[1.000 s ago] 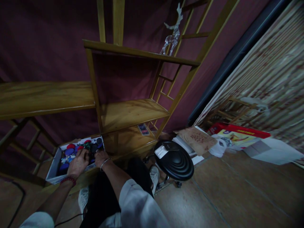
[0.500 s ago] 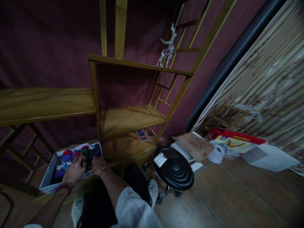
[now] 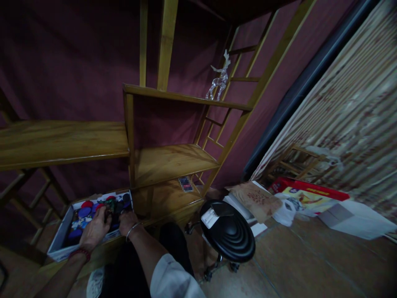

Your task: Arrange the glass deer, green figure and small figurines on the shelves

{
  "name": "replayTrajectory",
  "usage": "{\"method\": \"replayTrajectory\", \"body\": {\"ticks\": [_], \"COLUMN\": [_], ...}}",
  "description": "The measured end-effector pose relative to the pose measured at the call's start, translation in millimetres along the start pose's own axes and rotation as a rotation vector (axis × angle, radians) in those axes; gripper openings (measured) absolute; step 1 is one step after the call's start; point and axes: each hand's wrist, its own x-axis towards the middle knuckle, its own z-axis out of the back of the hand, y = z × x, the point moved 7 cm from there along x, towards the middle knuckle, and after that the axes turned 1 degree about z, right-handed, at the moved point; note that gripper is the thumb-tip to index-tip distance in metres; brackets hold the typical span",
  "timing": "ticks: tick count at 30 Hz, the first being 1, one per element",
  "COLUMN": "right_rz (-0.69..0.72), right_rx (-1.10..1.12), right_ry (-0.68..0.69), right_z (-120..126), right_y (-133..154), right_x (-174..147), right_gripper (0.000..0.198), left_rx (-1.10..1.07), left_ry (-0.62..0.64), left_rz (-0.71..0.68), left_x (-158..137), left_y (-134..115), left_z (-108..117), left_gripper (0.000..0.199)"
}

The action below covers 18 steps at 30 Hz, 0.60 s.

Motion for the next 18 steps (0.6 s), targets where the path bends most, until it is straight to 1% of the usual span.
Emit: {"method": "replayTrajectory", "body": {"ticks": [3,4,9,11,15,18], "right_rz": [-0.019,-0.019,0.005,-0.004,-0.026,-0.070], "right_rx": [-0.006,-0.004,0.026,0.050,0.178,0.303], "right_ry": [0.004,-0.002,-0.046,-0.046,-0.082,-0.131], "right_z": [1,1,2,0,-3,-3], "right_y": [0,0,-1,-5,-13,-18], "right_x": [0,-1,0,2,8,8], "right_gripper": [0.029,0.029,0.031,0.032,0.031,0.030], "left_rx": [-0.006,-0.005,-0.063,-0.092,-0.187,-0.230], "left_ry": [-0.049,-0.048,0.108,0.124,0.051,-0.039], "left_rz": [0.038,0.048,0.079,0.104,0.084,0.070], "left_x": [0,0,1,2,3,2], "left_y": [7,8,14,17,16,12], "left_z": [0,-1,-17,-18,-4,10], "left_gripper": [0.042,0.042,0.040,0.040,0.036,0.036]}}
